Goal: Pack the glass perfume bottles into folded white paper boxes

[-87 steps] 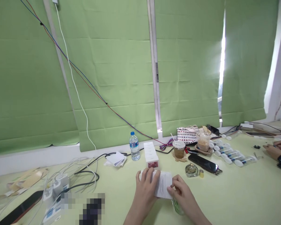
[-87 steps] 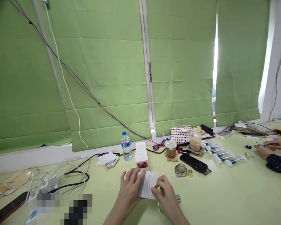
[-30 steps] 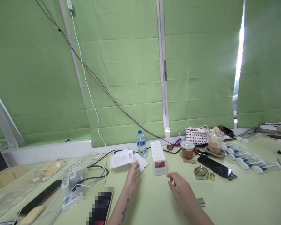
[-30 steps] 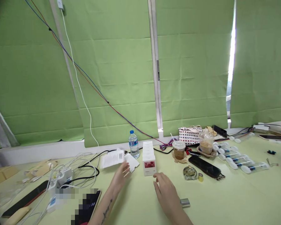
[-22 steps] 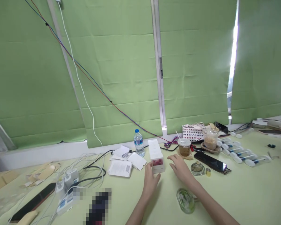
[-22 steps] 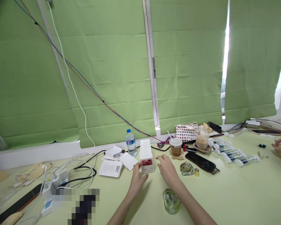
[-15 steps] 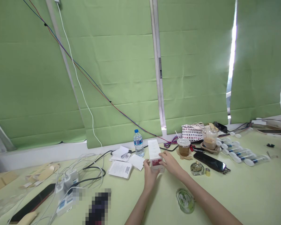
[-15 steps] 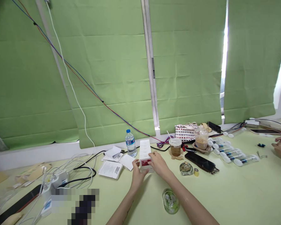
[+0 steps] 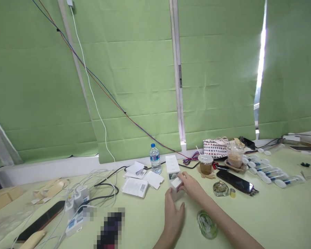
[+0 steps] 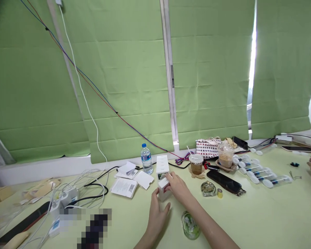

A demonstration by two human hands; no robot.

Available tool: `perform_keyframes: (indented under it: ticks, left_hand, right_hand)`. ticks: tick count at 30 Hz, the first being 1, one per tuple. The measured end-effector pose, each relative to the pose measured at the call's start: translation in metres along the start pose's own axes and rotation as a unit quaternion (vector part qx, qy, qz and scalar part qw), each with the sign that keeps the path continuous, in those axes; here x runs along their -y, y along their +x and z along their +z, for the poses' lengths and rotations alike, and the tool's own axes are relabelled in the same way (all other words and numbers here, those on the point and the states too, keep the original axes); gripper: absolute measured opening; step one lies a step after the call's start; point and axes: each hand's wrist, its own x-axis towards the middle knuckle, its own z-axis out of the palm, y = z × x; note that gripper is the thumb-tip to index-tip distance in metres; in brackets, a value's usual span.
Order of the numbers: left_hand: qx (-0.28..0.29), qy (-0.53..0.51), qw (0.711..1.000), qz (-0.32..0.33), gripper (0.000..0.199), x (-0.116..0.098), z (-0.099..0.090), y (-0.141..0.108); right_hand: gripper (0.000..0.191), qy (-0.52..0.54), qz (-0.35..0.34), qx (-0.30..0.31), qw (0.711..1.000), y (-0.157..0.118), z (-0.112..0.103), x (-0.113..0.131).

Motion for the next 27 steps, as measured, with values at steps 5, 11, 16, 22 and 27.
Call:
perform_keyframes:
  ticks: [5, 11, 16, 22, 27]
  left_hand:
    - [0.166, 0.002, 0.985, 0.040, 0.063, -0.018, -0.028, 0.013]
    - [0.397, 0.030, 0.917, 0.010, 0.100, -0.025, -0.058, 0.040]
    - [0.325, 0.084, 0.940, 0.055, 0.088, -0.024, -0.065, 0.039]
    - [0.151, 0.222, 0.953, 0.140, 0.072, -0.023, -0.060, 0.034]
    - [0.086, 0.330, 0.918, 0.203, 0.052, -0.025, -0.047, 0.025]
  right_hand:
    - [0.034, 0.031, -0.062, 0.045, 0.997, -0.019, -0.021, -0.003]
    - [0.039, 0.064, -0.130, 0.072, 0.987, -0.042, -0.023, 0.000]
    - [0.028, 0.061, -0.144, 0.002, 0.988, -0.050, -0.016, -0.001]
    - [0.030, 0.122, -0.113, -0.003, 0.986, -0.052, -0.019, 0.009]
    - [0.012, 0.227, 0.072, -0.025, 0.971, -0.050, 0.011, 0.013]
